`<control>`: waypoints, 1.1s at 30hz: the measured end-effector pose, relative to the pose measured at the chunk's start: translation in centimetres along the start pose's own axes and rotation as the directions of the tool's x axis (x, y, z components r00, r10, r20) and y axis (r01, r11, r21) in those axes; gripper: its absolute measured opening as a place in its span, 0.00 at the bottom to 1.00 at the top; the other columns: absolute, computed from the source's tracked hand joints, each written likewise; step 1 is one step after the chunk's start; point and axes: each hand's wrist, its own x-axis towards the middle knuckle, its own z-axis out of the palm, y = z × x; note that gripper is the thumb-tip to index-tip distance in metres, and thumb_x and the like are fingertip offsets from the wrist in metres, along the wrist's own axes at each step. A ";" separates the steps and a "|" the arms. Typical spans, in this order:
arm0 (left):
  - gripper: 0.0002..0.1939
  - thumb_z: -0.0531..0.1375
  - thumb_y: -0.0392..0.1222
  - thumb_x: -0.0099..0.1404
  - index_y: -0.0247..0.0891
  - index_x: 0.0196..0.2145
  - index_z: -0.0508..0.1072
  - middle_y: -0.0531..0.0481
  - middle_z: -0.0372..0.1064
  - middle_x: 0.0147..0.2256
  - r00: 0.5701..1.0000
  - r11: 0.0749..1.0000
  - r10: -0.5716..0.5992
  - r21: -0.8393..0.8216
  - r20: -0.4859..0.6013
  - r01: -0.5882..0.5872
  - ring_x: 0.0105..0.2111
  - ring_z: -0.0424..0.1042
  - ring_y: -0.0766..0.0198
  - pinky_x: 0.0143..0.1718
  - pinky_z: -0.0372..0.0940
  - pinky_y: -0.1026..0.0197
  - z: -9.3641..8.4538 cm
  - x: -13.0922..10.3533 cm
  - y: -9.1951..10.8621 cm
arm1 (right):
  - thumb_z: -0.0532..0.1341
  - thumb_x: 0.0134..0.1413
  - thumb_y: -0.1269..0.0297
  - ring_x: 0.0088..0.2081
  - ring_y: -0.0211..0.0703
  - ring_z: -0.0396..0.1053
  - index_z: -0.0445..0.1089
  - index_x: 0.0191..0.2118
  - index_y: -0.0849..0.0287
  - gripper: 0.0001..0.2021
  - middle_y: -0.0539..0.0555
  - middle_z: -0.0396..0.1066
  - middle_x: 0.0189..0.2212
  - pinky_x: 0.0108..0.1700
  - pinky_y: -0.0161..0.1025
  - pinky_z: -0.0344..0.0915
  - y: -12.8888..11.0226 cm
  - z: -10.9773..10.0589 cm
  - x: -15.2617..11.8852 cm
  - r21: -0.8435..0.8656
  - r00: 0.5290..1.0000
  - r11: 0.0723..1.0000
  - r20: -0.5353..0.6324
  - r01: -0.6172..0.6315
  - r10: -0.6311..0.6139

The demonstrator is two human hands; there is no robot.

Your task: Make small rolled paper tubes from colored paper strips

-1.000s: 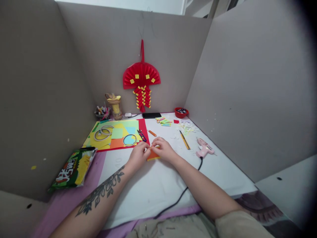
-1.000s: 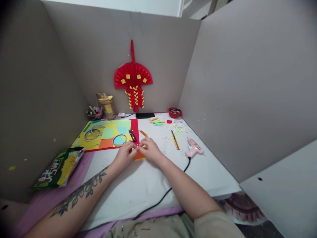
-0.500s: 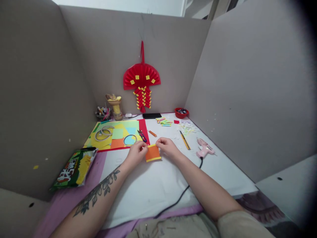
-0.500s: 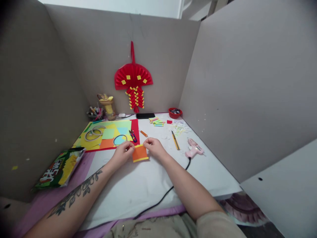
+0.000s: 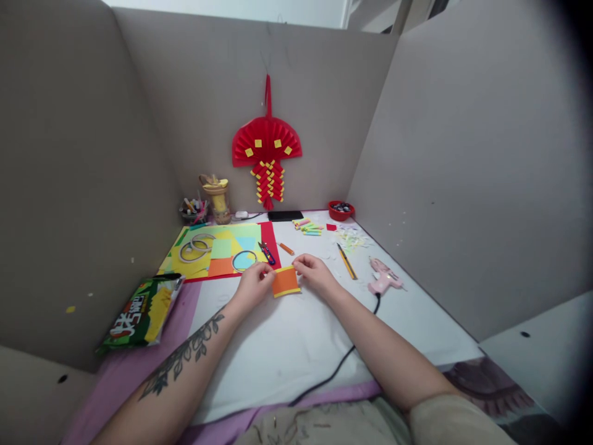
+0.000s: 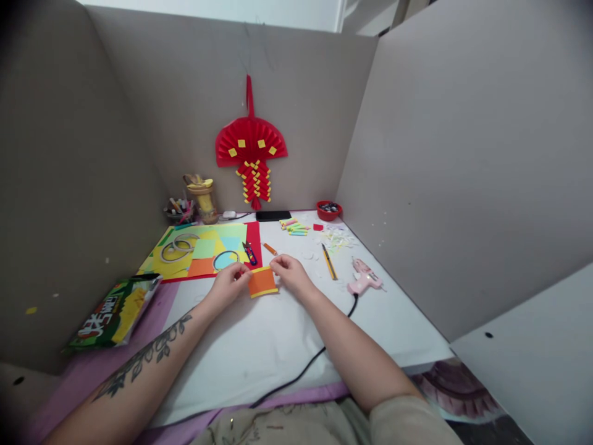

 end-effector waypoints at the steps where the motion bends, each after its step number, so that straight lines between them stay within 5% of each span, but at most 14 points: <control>1: 0.08 0.53 0.41 0.58 0.37 0.24 0.67 0.53 0.65 0.25 1.000 1.000 -0.003 -0.005 0.005 0.003 0.26 0.63 0.66 0.28 0.56 0.64 0.0 0.0 0.0 | 0.61 0.46 0.56 0.27 0.36 0.62 0.67 0.30 0.60 0.11 0.48 0.66 0.24 0.30 0.33 0.57 0.0 0.0 0.0 0.008 1.000 1.000 0.014 -0.001 0.001; 26: 0.07 0.52 0.38 0.55 0.37 0.24 0.68 0.52 0.66 0.26 0.999 0.995 0.005 0.094 0.049 -0.010 0.27 0.64 0.64 0.29 0.57 0.63 0.1 0.1 -0.8 | 0.62 0.43 0.59 0.25 0.35 0.61 0.64 0.26 0.60 0.10 0.47 0.65 0.22 0.29 0.34 0.58 0.7 0.2 -0.2 0.007 0.998 0.999 0.048 -0.042 0.041; 30: 0.06 0.52 0.37 0.54 0.37 0.24 0.67 0.52 0.66 0.26 0.998 0.994 0.014 0.108 0.066 -0.021 0.27 0.64 0.64 0.29 0.57 0.63 0.1 0.2 -1.2 | 0.63 0.41 0.59 0.25 0.36 0.61 0.64 0.31 0.58 0.11 0.47 0.64 0.23 0.28 0.34 0.58 -0.5 0.6 -0.1 -0.003 0.985 1.000 -0.171 0.009 -0.009; 32: 0.06 0.52 0.37 0.54 0.37 0.24 0.67 0.52 0.66 0.25 0.998 0.993 0.004 0.115 0.063 -0.011 0.28 0.64 0.64 0.29 0.57 0.63 0.2 0.2 -1.4 | 0.63 0.43 0.57 0.24 0.35 0.59 0.63 0.33 0.57 0.12 0.47 0.63 0.23 0.26 0.32 0.57 -3.1 1.3 -1.6 0.046 0.949 0.997 -0.310 0.067 -0.049; 33: 0.06 0.52 0.37 0.54 0.37 0.24 0.67 0.52 0.66 0.25 0.998 0.993 -0.003 0.116 0.064 -0.004 0.28 0.64 0.63 0.29 0.57 0.63 0.2 0.2 -1.5 | 0.61 0.46 0.54 0.21 0.34 0.57 0.62 0.31 0.57 0.12 0.46 0.62 0.22 0.23 0.31 0.55 -5.0 1.8 -2.9 0.111 0.957 0.992 -0.287 0.066 -0.031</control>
